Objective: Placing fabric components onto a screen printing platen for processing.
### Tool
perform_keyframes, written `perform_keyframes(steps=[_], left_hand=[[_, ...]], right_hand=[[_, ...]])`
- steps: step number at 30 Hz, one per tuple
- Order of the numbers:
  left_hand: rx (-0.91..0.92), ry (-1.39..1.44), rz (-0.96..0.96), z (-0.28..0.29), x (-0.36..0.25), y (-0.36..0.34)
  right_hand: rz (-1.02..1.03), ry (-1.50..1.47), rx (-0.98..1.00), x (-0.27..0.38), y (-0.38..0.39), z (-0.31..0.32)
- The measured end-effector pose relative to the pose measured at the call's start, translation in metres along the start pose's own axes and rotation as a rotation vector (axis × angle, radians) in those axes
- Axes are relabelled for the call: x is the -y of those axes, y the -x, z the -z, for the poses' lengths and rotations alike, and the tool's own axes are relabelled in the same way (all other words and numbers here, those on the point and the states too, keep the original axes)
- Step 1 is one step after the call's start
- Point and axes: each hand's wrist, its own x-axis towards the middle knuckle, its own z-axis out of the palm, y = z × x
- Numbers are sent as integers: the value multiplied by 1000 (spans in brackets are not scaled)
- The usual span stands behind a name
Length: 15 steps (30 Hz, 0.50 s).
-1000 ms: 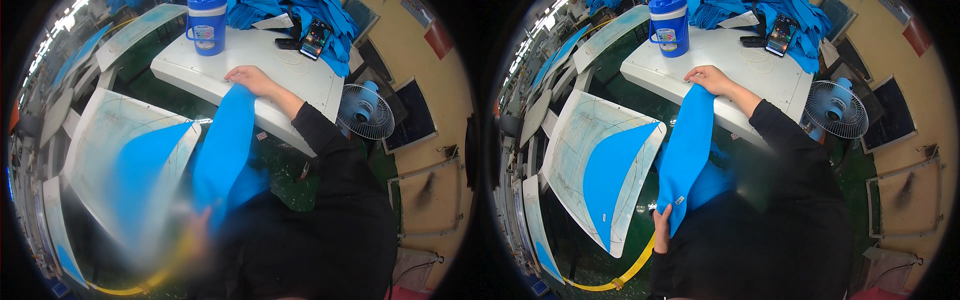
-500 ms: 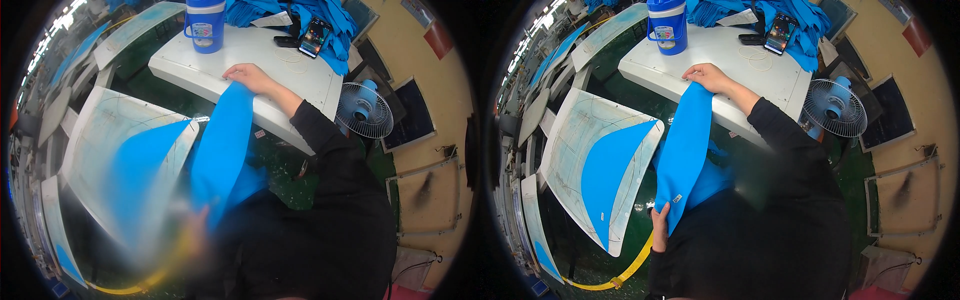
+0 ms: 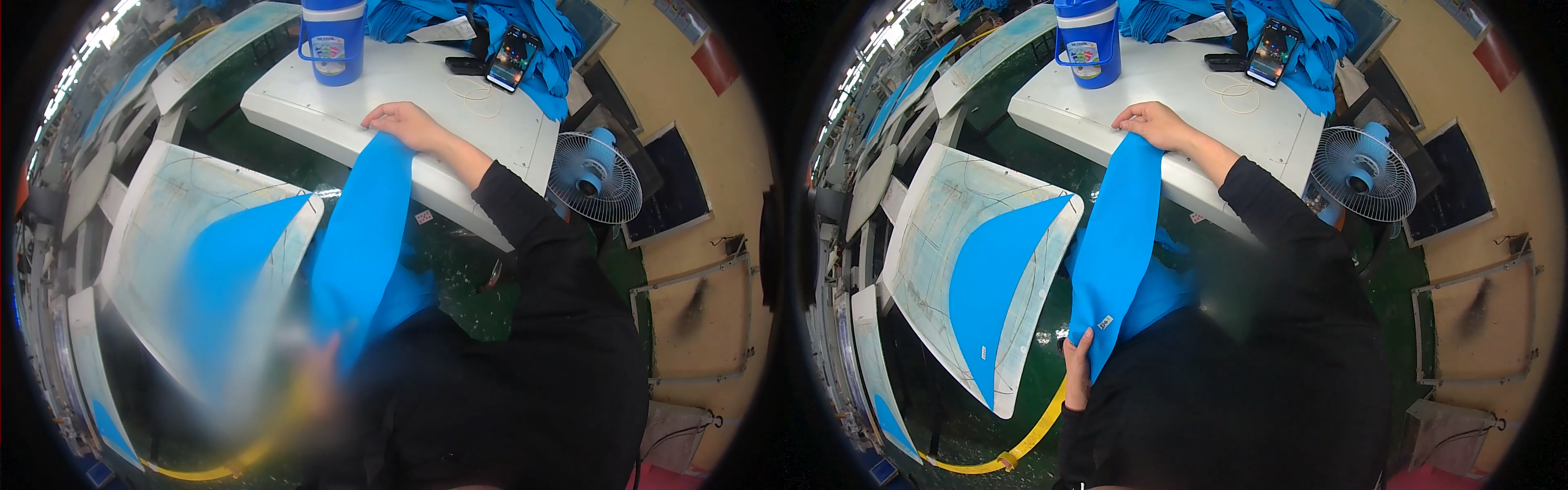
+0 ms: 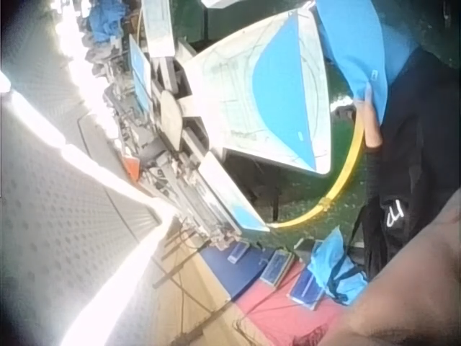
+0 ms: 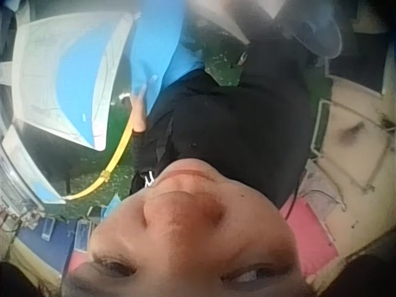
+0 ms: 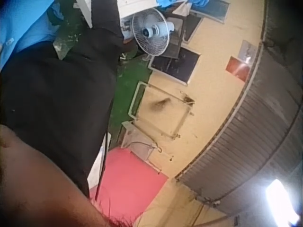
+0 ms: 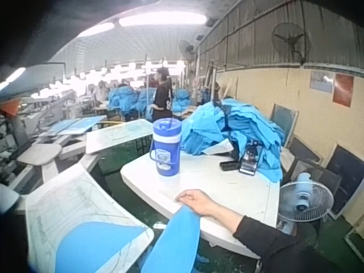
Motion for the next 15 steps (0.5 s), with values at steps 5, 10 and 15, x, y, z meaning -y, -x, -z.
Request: perform_keyframes(steps=[5, 10, 15], left_hand=[[-2, 19, -17, 1, 5, -3], [-7, 44, -112, -11, -19, 0], [14, 309, 31, -11, -31, -5]], right_hand=[[34, 11, -4, -3, 0, 2], [12, -12, -7, -7, -4, 5], [-14, -16, 8, -9, -7, 5]])
